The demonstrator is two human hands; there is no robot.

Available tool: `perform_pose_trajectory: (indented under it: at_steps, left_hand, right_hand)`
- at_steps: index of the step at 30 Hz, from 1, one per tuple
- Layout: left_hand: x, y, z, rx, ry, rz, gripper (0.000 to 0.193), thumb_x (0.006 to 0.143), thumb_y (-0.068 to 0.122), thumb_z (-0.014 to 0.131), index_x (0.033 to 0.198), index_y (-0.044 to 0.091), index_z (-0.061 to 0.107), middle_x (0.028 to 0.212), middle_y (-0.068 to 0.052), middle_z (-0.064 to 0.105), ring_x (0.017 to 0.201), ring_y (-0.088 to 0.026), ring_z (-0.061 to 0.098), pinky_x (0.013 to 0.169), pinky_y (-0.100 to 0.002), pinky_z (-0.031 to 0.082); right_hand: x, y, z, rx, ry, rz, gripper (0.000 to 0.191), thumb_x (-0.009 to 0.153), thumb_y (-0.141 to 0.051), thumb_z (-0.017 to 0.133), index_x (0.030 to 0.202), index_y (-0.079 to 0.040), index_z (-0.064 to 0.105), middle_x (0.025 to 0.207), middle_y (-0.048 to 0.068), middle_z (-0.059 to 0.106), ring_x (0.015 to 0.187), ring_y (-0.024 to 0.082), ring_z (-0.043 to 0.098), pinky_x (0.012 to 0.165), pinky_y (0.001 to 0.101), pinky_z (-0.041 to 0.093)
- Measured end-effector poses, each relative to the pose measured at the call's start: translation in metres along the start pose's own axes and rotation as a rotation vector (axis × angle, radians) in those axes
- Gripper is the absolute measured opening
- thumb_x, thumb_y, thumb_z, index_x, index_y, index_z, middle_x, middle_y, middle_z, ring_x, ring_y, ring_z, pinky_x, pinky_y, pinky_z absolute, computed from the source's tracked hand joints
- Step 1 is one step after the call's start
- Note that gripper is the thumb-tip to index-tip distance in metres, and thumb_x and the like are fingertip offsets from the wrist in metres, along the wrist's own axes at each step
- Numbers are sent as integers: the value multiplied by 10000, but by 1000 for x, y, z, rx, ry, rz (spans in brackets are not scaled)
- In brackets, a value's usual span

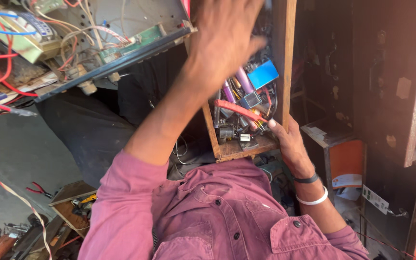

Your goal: The person searches through a small wooden box of components, selects a small cylindrical part, and connects wires to a circuit board inside a black electronic device. They use a screwdriver to adjust internal components and reassemble the device casing.

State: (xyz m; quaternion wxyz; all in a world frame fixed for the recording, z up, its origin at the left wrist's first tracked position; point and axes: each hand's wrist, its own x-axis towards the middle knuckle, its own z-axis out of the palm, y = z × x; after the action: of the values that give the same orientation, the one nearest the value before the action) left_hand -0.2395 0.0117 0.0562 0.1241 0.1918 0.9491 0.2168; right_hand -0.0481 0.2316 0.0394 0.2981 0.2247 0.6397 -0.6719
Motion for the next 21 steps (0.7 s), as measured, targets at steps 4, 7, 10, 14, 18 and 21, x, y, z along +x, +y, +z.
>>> perform_pose_trajectory:
  at_steps: [4,7,10,14,18,21]
  left_hand:
    - [-37,17,0,68,68,107,894,802,440,822,1480,-20,465,1506,-195,472,1437,-389,360,1151,-514,326]
    - [-61,21,-7,29,-19,75,917,805,438,819,1505,-15,438,1540,-185,438,1456,-411,329,1168,-510,312]
    - [-74,24,-12,2,-39,65,895,807,440,816,1492,-5,449,1538,-184,432,1454,-416,328,1184,-516,304]
    - [-86,26,-13,-7,-19,75,853,833,397,807,1505,4,458,1548,-166,435,1467,-395,337,1207,-503,296]
    - [-91,24,-13,-21,29,102,847,831,374,805,1511,-5,471,1546,-170,439,1458,-386,343,1211,-493,283]
    - [-92,21,-14,-44,48,126,822,844,350,810,1503,-15,480,1547,-177,444,1469,-386,342,1214,-484,283]
  right_hand:
    - [2,2,-3,-51,5,25,596,965,-386,653,1394,18,565,1288,92,679,1185,157,618,1038,325,481]
    - [1,6,-7,-59,16,54,588,962,-379,656,1395,6,557,1279,89,671,1176,165,609,1028,337,482]
    - [1,9,-8,-91,11,49,585,966,-380,656,1400,-1,560,1298,95,658,1206,172,592,1055,343,464]
    - [2,-1,-8,-143,-22,-17,666,954,-416,651,1467,-24,488,1393,94,599,1287,170,546,1096,345,418]
    - [14,-38,-5,-383,185,-504,663,1032,-419,653,1507,3,465,1433,104,552,1359,192,547,1183,368,441]
    - [28,-86,-3,-452,330,-578,503,994,-347,703,1351,-20,568,1217,82,629,1121,176,627,1014,344,519]
